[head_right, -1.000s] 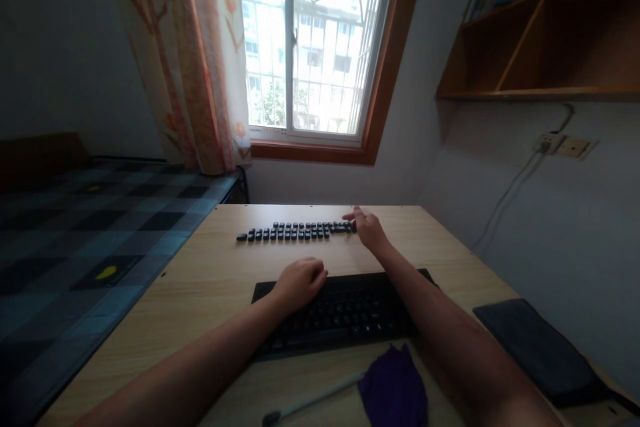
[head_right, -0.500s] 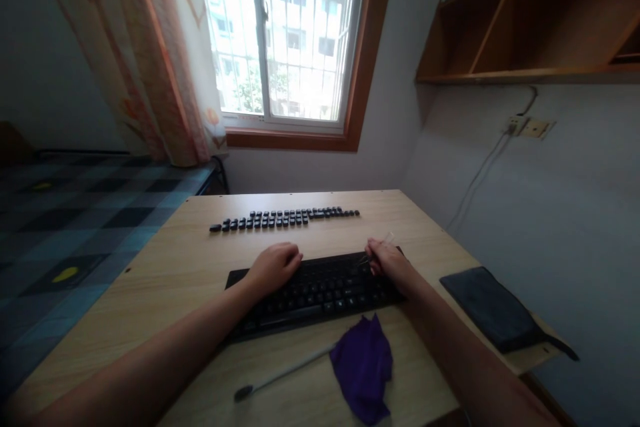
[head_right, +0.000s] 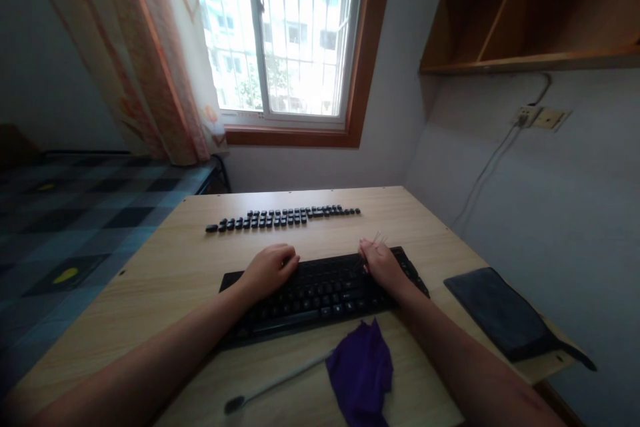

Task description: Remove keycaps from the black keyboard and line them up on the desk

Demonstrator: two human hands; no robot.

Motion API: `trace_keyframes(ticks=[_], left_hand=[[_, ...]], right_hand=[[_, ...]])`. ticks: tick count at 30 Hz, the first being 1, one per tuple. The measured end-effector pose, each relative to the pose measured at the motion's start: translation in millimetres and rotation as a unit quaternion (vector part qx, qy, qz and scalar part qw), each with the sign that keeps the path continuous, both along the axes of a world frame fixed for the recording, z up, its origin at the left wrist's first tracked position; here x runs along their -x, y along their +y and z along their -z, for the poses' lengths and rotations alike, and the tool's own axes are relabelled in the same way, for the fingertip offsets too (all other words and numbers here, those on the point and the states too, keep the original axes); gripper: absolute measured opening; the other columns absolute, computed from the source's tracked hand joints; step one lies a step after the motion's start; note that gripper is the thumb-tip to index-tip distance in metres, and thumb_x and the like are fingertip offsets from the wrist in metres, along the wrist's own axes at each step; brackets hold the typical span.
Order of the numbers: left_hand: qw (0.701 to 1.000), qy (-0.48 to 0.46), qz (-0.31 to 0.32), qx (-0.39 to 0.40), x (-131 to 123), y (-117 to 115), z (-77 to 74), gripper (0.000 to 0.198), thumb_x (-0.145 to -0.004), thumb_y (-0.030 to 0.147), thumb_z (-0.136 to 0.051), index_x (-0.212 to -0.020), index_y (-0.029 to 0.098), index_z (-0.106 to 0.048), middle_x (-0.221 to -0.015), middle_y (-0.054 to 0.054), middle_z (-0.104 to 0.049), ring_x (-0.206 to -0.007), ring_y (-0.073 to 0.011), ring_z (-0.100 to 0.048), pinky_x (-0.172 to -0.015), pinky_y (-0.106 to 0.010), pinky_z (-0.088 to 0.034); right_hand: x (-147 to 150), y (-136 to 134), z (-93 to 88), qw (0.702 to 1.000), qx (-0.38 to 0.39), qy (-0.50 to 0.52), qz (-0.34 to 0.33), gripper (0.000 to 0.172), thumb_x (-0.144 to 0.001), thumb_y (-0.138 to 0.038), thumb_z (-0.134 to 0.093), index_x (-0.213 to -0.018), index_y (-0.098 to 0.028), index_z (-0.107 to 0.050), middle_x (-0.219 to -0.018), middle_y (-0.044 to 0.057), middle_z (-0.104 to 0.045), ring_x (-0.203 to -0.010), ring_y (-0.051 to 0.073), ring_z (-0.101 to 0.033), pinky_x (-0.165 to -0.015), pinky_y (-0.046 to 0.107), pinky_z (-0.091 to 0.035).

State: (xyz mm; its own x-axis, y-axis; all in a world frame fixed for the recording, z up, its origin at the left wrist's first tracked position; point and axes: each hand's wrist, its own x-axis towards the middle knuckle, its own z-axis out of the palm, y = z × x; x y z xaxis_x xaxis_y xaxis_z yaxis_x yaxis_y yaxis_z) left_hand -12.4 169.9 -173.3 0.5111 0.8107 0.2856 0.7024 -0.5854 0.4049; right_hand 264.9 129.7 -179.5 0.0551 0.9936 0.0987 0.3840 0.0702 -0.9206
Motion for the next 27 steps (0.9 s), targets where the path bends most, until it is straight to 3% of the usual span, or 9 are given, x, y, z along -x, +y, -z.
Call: trace_keyframes(ticks=[14, 24, 27], left_hand=[[1.0, -0.021, 0.012, 0.003, 0.0, 1.8, 1.1, 0.029, -0.091, 0.03, -0.048, -0.065, 0.02, -0.052, -0.07, -0.003, -0.057, -0.07, -0.0179, -0.052, -0.066, -0.032, -0.039], [1.0, -0.006, 0.009, 0.003, -0.3, 1.5, 0.1, 0.03, -0.092, 0.032, -0.045, -0.065, 0.02, -0.051, -0.071, -0.003, -0.056, -0.071, -0.0184, -0.052, -0.066, -0.033, -0.039], [1.0, -0.008, 0.011, 0.004, -0.3, 0.7, -0.5, 0.03, -0.091, 0.032, -0.046, -0.065, 0.02, -0.052, -0.071, -0.003, -0.056, -0.07, -0.0182, -0.052, -0.066, -0.032, -0.039]], right_hand=[[13.6, -24.6, 3.8, 0.982, -0.133, -0.132, -0.013, 0.043, -0.098, -0.044, -0.034, -0.062, -0.021, -0.039, -0.054, -0.003, -0.039, -0.051, 0.013, -0.039, -0.053, 0.027, -0.028], [5.4, -15.5, 12.8, 0.995, -0.083, 0.005, 0.048, 0.045, -0.093, -0.055, -0.039, -0.063, -0.022, -0.043, -0.056, -0.001, -0.044, -0.052, 0.015, -0.043, -0.052, 0.027, -0.036], [2.7, -11.1, 15.2, 0.99, -0.069, 0.094, 0.084, 0.045, -0.091, -0.058, -0.041, -0.063, -0.023, -0.04, -0.056, -0.002, -0.043, -0.049, 0.015, -0.045, -0.05, 0.028, -0.039]])
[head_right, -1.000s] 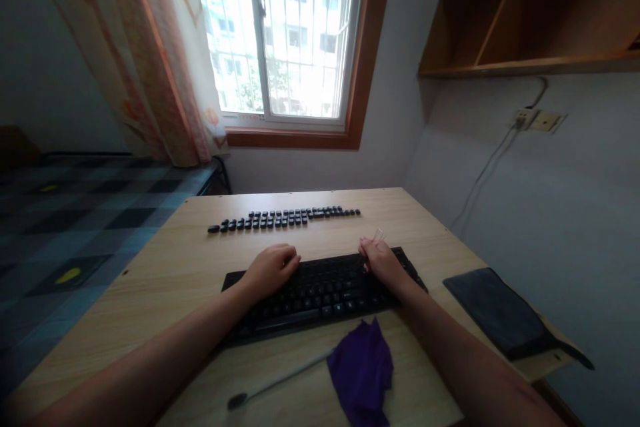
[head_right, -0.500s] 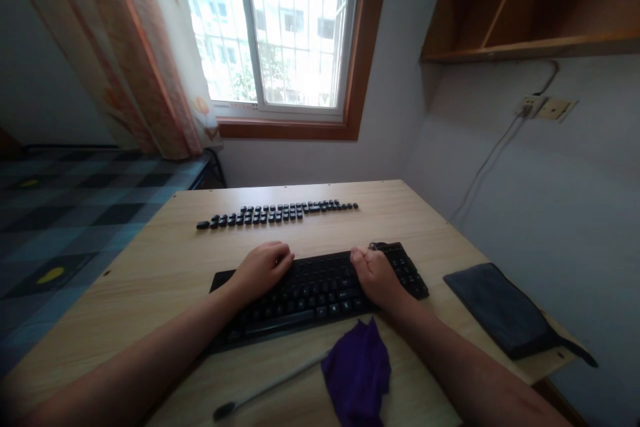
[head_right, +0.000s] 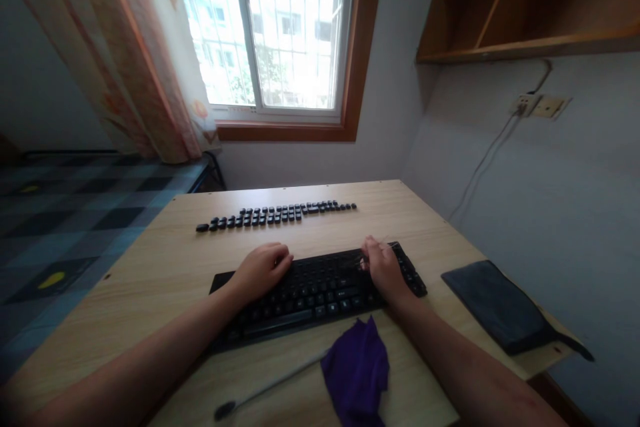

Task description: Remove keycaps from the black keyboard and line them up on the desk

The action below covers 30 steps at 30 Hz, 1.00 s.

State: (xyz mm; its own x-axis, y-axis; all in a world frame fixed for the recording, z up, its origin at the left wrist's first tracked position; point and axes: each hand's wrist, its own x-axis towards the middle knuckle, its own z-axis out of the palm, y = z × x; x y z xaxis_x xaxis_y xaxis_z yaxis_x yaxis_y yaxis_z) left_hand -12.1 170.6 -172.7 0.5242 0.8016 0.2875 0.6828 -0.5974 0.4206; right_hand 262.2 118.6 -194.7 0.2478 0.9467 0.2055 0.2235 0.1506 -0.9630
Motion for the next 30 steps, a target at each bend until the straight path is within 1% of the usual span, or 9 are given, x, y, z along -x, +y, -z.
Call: trace_keyframes(ticks=[3, 7, 10, 14, 18, 20, 22, 24, 30], left_hand=[[1.0, 0.004, -0.005, -0.003, 0.2, -0.7, -0.1, 0.029, -0.091, 0.032, -0.046, -0.065, 0.02, -0.053, -0.071, -0.003, -0.057, -0.07, -0.0185, -0.052, -0.066, -0.032, -0.039], [1.0, 0.008, -0.012, -0.01, 0.5, -1.7, -0.1, 0.033, -0.094, 0.036, -0.043, -0.067, 0.02, -0.055, -0.073, -0.004, -0.058, -0.072, -0.019, -0.053, -0.067, -0.033, -0.04], [1.0, -0.001, -0.01, -0.017, 0.7, -3.5, -1.3, 0.037, -0.096, 0.041, -0.04, -0.071, 0.02, -0.057, -0.075, -0.005, -0.059, -0.073, -0.0194, -0.054, -0.069, -0.033, -0.04], [1.0, -0.015, 0.002, -0.025, 1.1, -8.0, -5.6, 0.036, -0.096, 0.044, -0.04, -0.077, 0.019, -0.058, -0.08, -0.005, -0.061, -0.076, -0.0201, -0.054, -0.069, -0.033, -0.041], [0.999, -0.028, 0.008, -0.032, 2.8, -14.1, -10.3, 0.034, -0.096, 0.046, -0.041, -0.08, 0.019, -0.056, -0.081, -0.005, -0.062, -0.075, -0.0203, -0.054, -0.067, -0.032, -0.04], [0.999, -0.036, 0.01, -0.035, 4.0, -16.3, -11.1, 0.033, -0.096, 0.046, -0.041, -0.082, 0.02, -0.055, -0.082, -0.005, -0.062, -0.075, -0.0203, -0.055, -0.065, -0.032, -0.039], [0.998, -0.044, 0.014, -0.038, 5.2, -17.4, -10.6, 0.031, -0.096, 0.045, -0.041, -0.084, 0.02, -0.054, -0.084, -0.005, -0.063, -0.077, -0.0206, -0.056, -0.066, -0.031, -0.039], [0.998, -0.051, 0.018, -0.04, 5.8, -17.4, -8.8, 0.027, -0.096, 0.041, -0.039, -0.085, 0.02, -0.053, -0.086, -0.005, -0.063, -0.078, -0.0208, -0.056, -0.068, -0.032, -0.04], [0.998, -0.057, 0.026, -0.02, 4.6, -14.2, -4.4, 0.022, -0.096, 0.035, -0.04, -0.085, 0.021, -0.052, -0.087, -0.006, -0.063, -0.079, -0.0208, -0.057, -0.071, -0.032, -0.042]], right_hand=[[-1.1, 1.3, -1.7, 0.998, 0.006, 0.054, 0.018, 0.043, -0.09, -0.058, -0.044, -0.065, -0.023, -0.039, -0.057, -0.003, -0.042, -0.048, 0.015, -0.047, -0.048, 0.028, -0.039], [3.5, -2.4, -13.4, 1.0, 0.001, 0.009, -0.016, 0.04, -0.091, -0.053, -0.043, -0.065, -0.022, -0.042, -0.055, -0.003, -0.044, -0.049, 0.015, -0.048, -0.05, 0.026, -0.039], [13.0, -0.9, -27.8, 0.996, 0.011, -0.05, -0.076, 0.039, -0.092, -0.05, -0.043, -0.066, -0.021, -0.045, -0.052, -0.004, -0.045, -0.047, 0.013, -0.045, -0.048, 0.024, -0.036], [35.5, 10.0, -55.9, 0.976, 0.02, -0.135, -0.17, 0.038, -0.092, -0.043, -0.041, -0.063, -0.02, -0.045, -0.048, -0.004, -0.044, -0.044, 0.011, -0.04, -0.045, 0.023, -0.03], [66.5, 22.2, -93.2, 0.953, -0.054, -0.225, -0.197, 0.036, -0.089, -0.033, -0.044, -0.057, -0.02, -0.037, -0.049, -0.005, -0.037, -0.047, 0.01, -0.036, -0.047, 0.023, -0.026], [82.0, 27.1, -109.1, 0.934, -0.06, -0.279, -0.217, 0.034, -0.087, -0.029, -0.045, -0.055, -0.019, -0.038, -0.049, -0.005, -0.037, -0.047, 0.009, -0.035, -0.048, 0.023, -0.025], [95.3, 31.5, -118.5, 0.913, -0.051, -0.324, -0.242, 0.033, -0.085, -0.025, -0.046, -0.054, -0.019, -0.041, -0.048, -0.005, -0.04, -0.046, 0.009, -0.035, -0.048, 0.024, -0.024], [105.1, 35.5, -120.0, 0.902, -0.05, -0.346, -0.252, 0.032, -0.084, -0.022, -0.046, -0.052, -0.018, -0.042, -0.047, -0.005, -0.041, -0.046, 0.009, -0.036, -0.048, 0.024, -0.023], [111.3, 41.5, -106.2, 0.908, -0.066, -0.34, -0.233, 0.033, -0.087, -0.022, -0.046, -0.054, -0.018, -0.043, -0.048, -0.004, -0.044, -0.049, 0.01, -0.04, -0.05, 0.025, -0.023]])
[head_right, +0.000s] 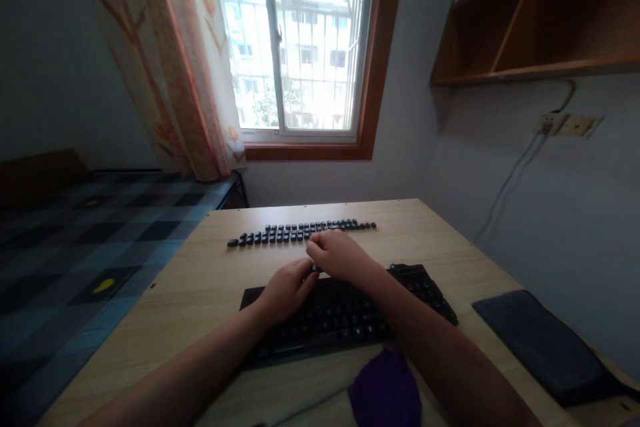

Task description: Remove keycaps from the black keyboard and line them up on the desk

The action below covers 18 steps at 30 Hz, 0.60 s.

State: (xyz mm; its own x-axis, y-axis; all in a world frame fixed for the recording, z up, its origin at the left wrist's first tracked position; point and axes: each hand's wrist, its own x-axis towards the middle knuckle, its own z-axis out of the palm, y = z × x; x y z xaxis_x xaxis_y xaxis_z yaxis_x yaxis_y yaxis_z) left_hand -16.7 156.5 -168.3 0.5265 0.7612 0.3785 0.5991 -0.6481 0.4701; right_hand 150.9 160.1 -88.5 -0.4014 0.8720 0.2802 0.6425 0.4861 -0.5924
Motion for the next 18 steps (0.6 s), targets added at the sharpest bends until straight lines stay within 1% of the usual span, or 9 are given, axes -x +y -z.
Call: trace_keyframes(ticks=[4, 6, 8, 9, 11, 13, 14, 16, 18], left_hand=[[1.0, 0.002, -0.019, 0.01, -0.1, 1.4, -0.7, 0.025, -0.096, 0.037, -0.039, -0.079, 0.021, -0.049, -0.08, -0.004, -0.061, -0.072, -0.0194, -0.055, -0.065, -0.031, -0.039], [0.999, -0.004, -0.028, 0.019, 0.5, 1.8, -1.4, 0.026, -0.097, 0.038, -0.038, -0.079, 0.021, -0.048, -0.079, -0.004, -0.061, -0.072, -0.0194, -0.055, -0.065, -0.031, -0.039], [0.999, -0.011, -0.034, 0.028, 1.0, 2.1, -1.7, 0.026, -0.097, 0.038, -0.037, -0.079, 0.021, -0.047, -0.079, -0.004, -0.061, -0.072, -0.0197, -0.055, -0.066, -0.031, -0.039], [0.999, -0.014, -0.036, 0.03, 1.2, 2.3, -1.7, 0.026, -0.097, 0.037, -0.037, -0.079, 0.021, -0.047, -0.079, -0.004, -0.061, -0.073, -0.0199, -0.056, -0.067, -0.031, -0.04], [0.999, -0.018, -0.04, 0.031, 1.4, 2.7, -1.4, 0.026, -0.097, 0.037, -0.037, -0.08, 0.021, -0.047, -0.079, -0.004, -0.061, -0.073, -0.0203, -0.056, -0.067, -0.032, -0.04], [0.998, -0.023, -0.048, 0.032, 1.5, 3.0, -1.2, 0.026, -0.097, 0.038, -0.036, -0.08, 0.021, -0.048, -0.079, -0.004, -0.061, -0.073, -0.0206, -0.057, -0.068, -0.032, -0.041], [0.998, -0.028, -0.052, 0.034, 1.5, 3.2, -1.1, 0.026, -0.096, 0.038, -0.036, -0.08, 0.021, -0.048, -0.078, -0.004, -0.061, -0.073, -0.0208, -0.057, -0.068, -0.032, -0.041], [0.997, -0.04, -0.057, 0.041, 1.6, 3.5, -1.2, 0.026, -0.096, 0.039, -0.036, -0.081, 0.021, -0.049, -0.078, -0.004, -0.061, -0.074, -0.0209, -0.057, -0.068, -0.033, -0.042], [0.996, -0.052, -0.058, 0.05, 1.9, 4.0, -1.2, 0.027, -0.096, 0.04, -0.035, -0.081, 0.021, -0.048, -0.079, -0.004, -0.061, -0.074, -0.0208, -0.057, -0.068, -0.032, -0.042]], right_hand=[[-10.1, 1.2, -3.7, 1.0, -0.016, -0.003, 0.009, 0.045, -0.095, -0.034, -0.043, -0.053, -0.018, -0.042, -0.047, -0.003, -0.043, -0.049, 0.011, -0.039, -0.051, 0.025, -0.023], [-17.7, 4.1, -7.9, 0.999, -0.035, 0.002, 0.036, 0.049, -0.098, -0.04, -0.039, -0.053, -0.018, -0.043, -0.048, -0.001, -0.045, -0.05, 0.012, -0.04, -0.053, 0.026, -0.024], [-25.9, 8.8, -10.5, 0.996, -0.069, -0.005, 0.061, 0.051, -0.1, -0.041, -0.036, -0.056, -0.018, -0.047, -0.055, 0.001, -0.051, -0.057, 0.014, -0.045, -0.058, 0.027, -0.029], [-29.7, 11.3, -10.9, 0.994, -0.091, -0.016, 0.061, 0.05, -0.101, -0.04, -0.035, -0.057, -0.018, -0.049, -0.061, 0.003, -0.054, -0.063, 0.016, -0.048, -0.062, 0.028, -0.033], [-35.5, 15.5, -9.8, 0.991, -0.124, -0.041, 0.025, 0.045, -0.1, -0.034, -0.036, -0.062, -0.018, -0.054, -0.074, 0.006, -0.058, -0.076, 0.018, -0.052, -0.074, 0.031, -0.038], [-38.0, 17.3, -7.1, 0.991, -0.121, -0.052, -0.037, 0.034, -0.098, -0.023, -0.038, -0.073, -0.017, -0.059, -0.085, 0.007, -0.06, -0.084, 0.019, -0.054, -0.082, 0.031, -0.04], [-37.9, 17.2, -5.4, 0.991, -0.109, -0.05, -0.067, 0.028, -0.097, -0.018, -0.039, -0.08, -0.017, -0.061, -0.089, 0.006, -0.06, -0.086, 0.018, -0.055, -0.082, 0.03, -0.041], [-36.1, 15.8, -1.9, 0.988, -0.088, -0.048, -0.115, 0.024, -0.093, -0.011, -0.041, -0.091, -0.017, -0.063, -0.095, 0.006, -0.062, -0.087, 0.016, -0.056, -0.081, 0.027, -0.042], [-33.2, 14.2, 1.2, 0.985, -0.082, -0.053, -0.141, 0.02, -0.09, -0.011, -0.048, -0.096, -0.018, -0.065, -0.095, 0.005, -0.064, -0.084, 0.016, -0.057, -0.078, 0.026, -0.043]])
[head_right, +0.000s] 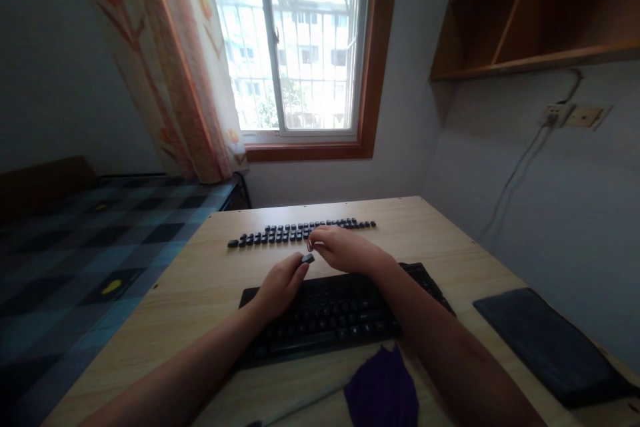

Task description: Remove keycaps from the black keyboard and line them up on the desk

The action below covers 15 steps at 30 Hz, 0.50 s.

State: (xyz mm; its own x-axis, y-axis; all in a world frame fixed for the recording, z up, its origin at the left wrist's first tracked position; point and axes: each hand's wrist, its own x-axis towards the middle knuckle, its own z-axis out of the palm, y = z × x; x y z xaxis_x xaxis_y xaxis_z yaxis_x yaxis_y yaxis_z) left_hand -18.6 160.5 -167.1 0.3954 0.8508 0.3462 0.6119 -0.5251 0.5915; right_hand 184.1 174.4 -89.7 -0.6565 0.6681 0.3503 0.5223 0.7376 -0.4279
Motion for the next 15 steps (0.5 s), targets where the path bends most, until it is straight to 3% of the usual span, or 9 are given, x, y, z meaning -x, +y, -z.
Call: trace_keyframes(ticks=[4, 9, 15], left_hand=[[1.0, -0.017, 0.002, 0.007, 0.8, 1.4, 0.5, 0.028, -0.096, 0.041, -0.035, -0.081, 0.021, -0.048, -0.08, -0.004, -0.062, -0.074, -0.0206, -0.057, -0.068, -0.032, -0.041], [0.999, -0.034, 0.002, 0.022, 1.9, 1.4, 0.2, 0.028, -0.096, 0.041, -0.035, -0.083, 0.021, -0.049, -0.079, -0.003, -0.061, -0.074, -0.0199, -0.057, -0.068, -0.031, -0.04], [0.999, -0.041, -0.011, 0.025, 2.2, 0.7, -2.2, 0.035, -0.098, 0.044, -0.029, -0.078, 0.022, -0.048, -0.074, -0.002, -0.059, -0.071, -0.0195, -0.056, -0.066, -0.031, -0.039]], right_hand=[[4.8, -0.1, 5.1, 1.0, 0.02, -0.02, -0.011, 0.015, -0.084, -0.016, -0.062, -0.097, -0.02, -0.069, -0.081, 0.0, -0.067, -0.068, 0.013, -0.057, -0.066, 0.022, -0.041], [2.3, 7.8, 10.5, 0.999, 0.02, -0.015, 0.021, 0.011, -0.084, -0.02, -0.065, -0.093, -0.021, -0.071, -0.073, -0.002, -0.066, -0.063, 0.012, -0.056, -0.063, 0.021, -0.039], [-20.6, 39.1, 40.7, 0.992, 0.044, 0.002, 0.12, 0.012, -0.081, -0.019, -0.066, -0.09, -0.021, -0.073, -0.089, 0.001, -0.073, -0.082, 0.017, -0.065, -0.077, 0.026, -0.044]])
